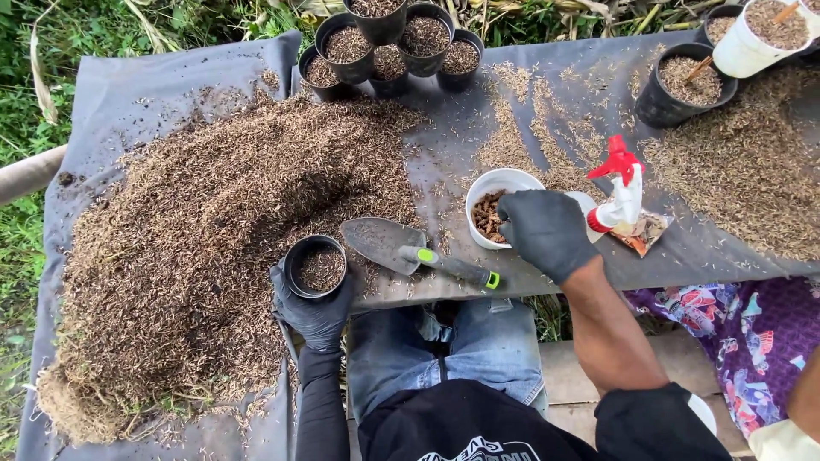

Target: Filling small plastic pots with soil using a hand trowel and adding fertilizer pellets.

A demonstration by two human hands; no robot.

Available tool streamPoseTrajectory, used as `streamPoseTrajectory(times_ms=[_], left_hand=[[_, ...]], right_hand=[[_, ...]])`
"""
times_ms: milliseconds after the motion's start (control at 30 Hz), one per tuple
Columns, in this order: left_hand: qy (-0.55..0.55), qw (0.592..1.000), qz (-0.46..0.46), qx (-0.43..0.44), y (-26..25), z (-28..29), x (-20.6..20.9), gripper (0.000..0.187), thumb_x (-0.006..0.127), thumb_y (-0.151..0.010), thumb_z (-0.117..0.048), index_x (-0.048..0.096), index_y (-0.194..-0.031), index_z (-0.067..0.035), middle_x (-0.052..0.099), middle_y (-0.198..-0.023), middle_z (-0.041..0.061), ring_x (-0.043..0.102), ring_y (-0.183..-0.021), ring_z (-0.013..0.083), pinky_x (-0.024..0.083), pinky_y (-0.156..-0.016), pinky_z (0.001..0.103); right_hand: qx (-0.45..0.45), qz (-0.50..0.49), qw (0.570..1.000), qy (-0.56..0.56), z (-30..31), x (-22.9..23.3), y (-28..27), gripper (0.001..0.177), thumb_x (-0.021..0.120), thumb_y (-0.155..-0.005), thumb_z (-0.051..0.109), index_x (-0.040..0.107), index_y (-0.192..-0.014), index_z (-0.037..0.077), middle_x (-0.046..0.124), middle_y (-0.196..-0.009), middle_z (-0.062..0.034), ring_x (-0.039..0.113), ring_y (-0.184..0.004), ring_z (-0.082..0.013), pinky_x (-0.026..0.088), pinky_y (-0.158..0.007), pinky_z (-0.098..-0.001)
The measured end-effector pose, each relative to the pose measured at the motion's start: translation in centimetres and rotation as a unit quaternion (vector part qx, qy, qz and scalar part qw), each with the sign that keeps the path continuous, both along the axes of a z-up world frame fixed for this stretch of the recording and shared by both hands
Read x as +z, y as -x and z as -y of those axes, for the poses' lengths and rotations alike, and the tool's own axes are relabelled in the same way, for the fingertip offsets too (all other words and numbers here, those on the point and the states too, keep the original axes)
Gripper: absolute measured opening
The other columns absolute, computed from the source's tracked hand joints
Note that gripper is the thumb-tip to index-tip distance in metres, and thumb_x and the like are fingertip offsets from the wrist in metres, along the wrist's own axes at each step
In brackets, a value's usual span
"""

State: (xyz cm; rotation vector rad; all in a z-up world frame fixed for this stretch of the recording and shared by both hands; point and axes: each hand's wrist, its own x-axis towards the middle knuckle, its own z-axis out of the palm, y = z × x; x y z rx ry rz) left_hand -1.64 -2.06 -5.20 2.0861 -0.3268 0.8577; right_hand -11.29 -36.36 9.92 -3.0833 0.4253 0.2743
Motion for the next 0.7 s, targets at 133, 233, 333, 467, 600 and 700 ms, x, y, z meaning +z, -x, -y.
streamPoseTrajectory(times_ms=[133, 233, 333, 467, 600, 700], left_hand=[[-0.007, 1.000, -0.004, 0.010, 0.2, 0.0, 0.3, 0.105, 0.099, -0.042, -0.028, 0.059, -0.134, 0.001, 0.067, -0.120, 0.029, 0.064, -0.104, 0.0530, 0.049, -0.096, 0.060], [-0.009, 1.000, -0.017, 0.009, 0.1, 0.0, 0.2, 0.106, 0.098, -0.039, -0.027, 0.060, -0.134, -0.001, 0.066, -0.119, 0.029, 0.064, -0.103, 0.0532, 0.048, -0.096, 0.061], [-0.008, 1.000, -0.007, 0.009, -0.1, 0.0, -0.5, 0.106, 0.097, -0.040, -0.027, 0.059, -0.136, -0.001, 0.067, -0.117, 0.027, 0.065, -0.099, 0.0520, 0.048, -0.092, 0.061], [-0.012, 1.000, 0.005, 0.014, -0.3, 0.1, -0.9, 0.106, 0.096, -0.041, -0.027, 0.058, -0.136, -0.001, 0.067, -0.115, 0.026, 0.065, -0.098, 0.0502, 0.048, -0.092, 0.058], [-0.011, 1.000, 0.021, 0.019, -0.3, 0.3, -1.0, 0.111, 0.096, -0.042, -0.028, 0.052, -0.140, 0.001, 0.068, -0.117, 0.027, 0.065, -0.099, 0.0508, 0.046, -0.092, 0.059], [-0.014, 0.999, 0.031, 0.002, -0.2, 0.1, -0.7, 0.117, 0.097, -0.042, -0.028, 0.047, -0.144, 0.002, 0.067, -0.120, 0.028, 0.064, -0.098, 0.0526, 0.045, -0.089, 0.062]], right_hand=[[-0.019, 0.002, 0.999, 0.042, 1.0, -1.8, -1.2, 0.024, 0.075, -0.081, 0.044, 0.075, -0.093, 0.024, 0.075, -0.079, -0.0018, 0.076, -0.086, -0.0312, 0.062, -0.074, -0.0464], [-0.002, -0.015, 0.997, 0.070, 1.6, -2.7, -1.6, 0.027, 0.075, -0.078, 0.052, 0.076, -0.088, 0.028, 0.074, -0.076, 0.0004, 0.076, -0.084, -0.0290, 0.061, -0.070, -0.0436], [0.011, -0.008, 0.999, 0.052, 1.3, -2.4, -1.4, 0.024, 0.077, -0.080, 0.039, 0.077, -0.095, 0.019, 0.076, -0.083, -0.0076, 0.076, -0.088, -0.0339, 0.062, -0.076, -0.0477], [0.001, 0.024, 1.000, -0.001, 0.6, -0.5, -1.0, 0.021, 0.068, -0.087, 0.030, 0.076, -0.103, 0.017, 0.077, -0.090, -0.0107, 0.076, -0.093, -0.0365, 0.062, -0.081, -0.0499], [-0.004, 0.032, 0.997, -0.069, -0.4, 2.0, -0.5, 0.029, 0.063, -0.091, 0.019, 0.072, -0.118, 0.015, 0.076, -0.103, -0.0147, 0.073, -0.104, -0.0396, 0.058, -0.093, -0.0530], [-0.017, 0.040, 0.995, -0.087, -0.6, 2.0, 0.0, 0.027, 0.061, -0.093, 0.021, 0.075, -0.115, 0.020, 0.076, -0.103, -0.0140, 0.073, -0.100, -0.0411, 0.059, -0.089, -0.0537]])
